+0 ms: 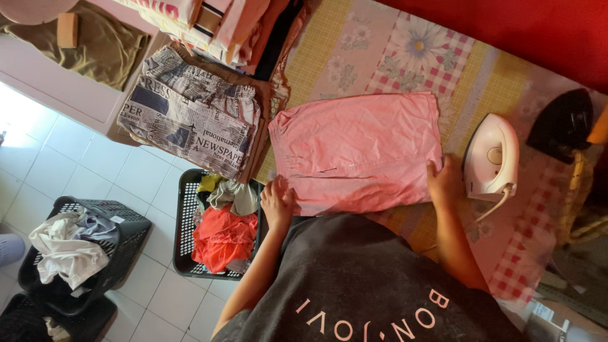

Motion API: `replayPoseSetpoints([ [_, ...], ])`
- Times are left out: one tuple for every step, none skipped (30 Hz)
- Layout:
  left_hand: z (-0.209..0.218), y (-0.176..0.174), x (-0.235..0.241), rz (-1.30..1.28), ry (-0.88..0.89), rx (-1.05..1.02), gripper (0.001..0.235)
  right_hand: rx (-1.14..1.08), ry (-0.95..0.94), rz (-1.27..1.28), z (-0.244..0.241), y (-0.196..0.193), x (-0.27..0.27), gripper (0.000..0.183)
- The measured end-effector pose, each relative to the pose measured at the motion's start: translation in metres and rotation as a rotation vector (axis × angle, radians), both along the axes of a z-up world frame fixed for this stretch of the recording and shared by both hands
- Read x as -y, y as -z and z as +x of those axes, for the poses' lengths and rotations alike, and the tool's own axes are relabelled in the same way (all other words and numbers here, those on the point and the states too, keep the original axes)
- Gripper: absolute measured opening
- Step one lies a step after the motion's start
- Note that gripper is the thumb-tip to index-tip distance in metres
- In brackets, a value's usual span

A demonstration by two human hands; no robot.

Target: The person irons and folds items of clothing by hand and with an iron, moving garments between a laundry basket and a stack on the ironing board.

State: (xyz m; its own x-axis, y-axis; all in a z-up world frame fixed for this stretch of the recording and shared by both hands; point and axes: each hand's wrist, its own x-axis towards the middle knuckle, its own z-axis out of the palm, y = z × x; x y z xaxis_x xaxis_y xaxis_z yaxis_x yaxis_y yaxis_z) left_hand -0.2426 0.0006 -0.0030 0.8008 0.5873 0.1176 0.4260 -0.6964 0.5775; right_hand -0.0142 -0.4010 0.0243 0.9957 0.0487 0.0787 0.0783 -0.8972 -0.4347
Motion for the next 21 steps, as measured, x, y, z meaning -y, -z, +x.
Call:
replayPoseSetpoints([
  [-0.005,-0.003,0.002,0.01,-0.008,-0.007,0.062,-0.08,0.049,-0.005,-0.003,-0.001,0.002,0.051],
  [-0.004,-0.006,0.001,0.01,-0.008,-0.007,0.062,-0.08,0.049,-0.005,-0.003,0.002,0.002,0.051],
  [-0.003,-0.008,0.001,-0.073,-0.039,0.01,0.065,-0.129,0.118,-0.014,-0.002,0.007,0.005,0.054],
  [-0.001,-0.011,0.0,-0.155,-0.072,0.027,0.069,-0.177,0.185,-0.021,0.0,0.014,0.009,0.056],
  [0.0,-0.013,-0.001,-0.154,-0.074,0.028,0.069,-0.176,0.183,-0.021,0.002,0.02,0.017,0.056],
  [0.002,-0.015,-0.003,-0.216,-0.111,0.024,0.067,-0.031,0.146,-0.116,0.007,0.025,0.023,0.051],
  [0.003,-0.016,-0.006,-0.279,-0.148,0.021,0.065,0.114,0.108,-0.209,0.009,0.03,0.026,0.046],
  [0.003,-0.017,-0.007,-0.278,-0.154,0.019,0.065,0.112,0.102,-0.208,0.01,0.031,0.026,0.046],
  [0.004,-0.018,-0.009,-0.297,-0.159,-0.01,0.06,0.08,0.127,-0.178,0.012,0.028,0.027,0.045],
  [0.004,-0.019,-0.01,-0.318,-0.165,-0.036,0.054,0.05,0.151,-0.149,0.013,0.02,0.027,0.043],
  [0.002,-0.02,-0.011,-0.317,-0.172,-0.035,0.054,0.05,0.144,-0.148,0.01,0.011,0.024,0.043],
  [0.002,-0.02,-0.011,-0.342,-0.174,-0.036,0.049,0.102,0.086,-0.177,0.007,0.002,0.015,0.045],
  [0.002,-0.02,-0.011,-0.366,-0.175,-0.036,0.043,0.154,0.028,-0.205,0.004,-0.003,0.002,0.049],
  [0.001,-0.02,-0.012,-0.367,-0.178,-0.033,0.043,0.097,0.009,-0.028,0.0,-0.005,-0.015,0.052],
  [0.001,-0.02,-0.012,-0.313,-0.155,-0.026,0.041,0.039,-0.012,0.148,-0.003,-0.004,-0.032,0.056],
  [-0.001,-0.018,-0.013,-0.259,-0.129,-0.022,0.038,0.186,-0.155,0.128,-0.008,-0.001,-0.049,0.055],
  [-0.002,-0.016,-0.013,-0.26,-0.129,-0.022,0.038,0.332,-0.301,0.107,-0.012,0.004,-0.063,0.053],
  [-0.001,-0.014,-0.016,-0.242,-0.118,-0.038,0.039,0.332,-0.301,0.108,-0.019,0.009,-0.075,0.053],
  [-0.003,-0.011,-0.017,-0.223,-0.107,-0.054,0.039,0.319,-0.341,-0.015,-0.027,0.014,-0.085,0.059],
  [-0.004,-0.009,-0.021,-0.219,-0.113,-0.05,0.039,0.31,-0.383,-0.137,-0.03,0.019,-0.092,0.065],
  [-0.005,-0.007,-0.024,-0.175,-0.094,0.005,0.038,0.313,-0.388,-0.133,-0.031,0.021,-0.093,0.065],
])
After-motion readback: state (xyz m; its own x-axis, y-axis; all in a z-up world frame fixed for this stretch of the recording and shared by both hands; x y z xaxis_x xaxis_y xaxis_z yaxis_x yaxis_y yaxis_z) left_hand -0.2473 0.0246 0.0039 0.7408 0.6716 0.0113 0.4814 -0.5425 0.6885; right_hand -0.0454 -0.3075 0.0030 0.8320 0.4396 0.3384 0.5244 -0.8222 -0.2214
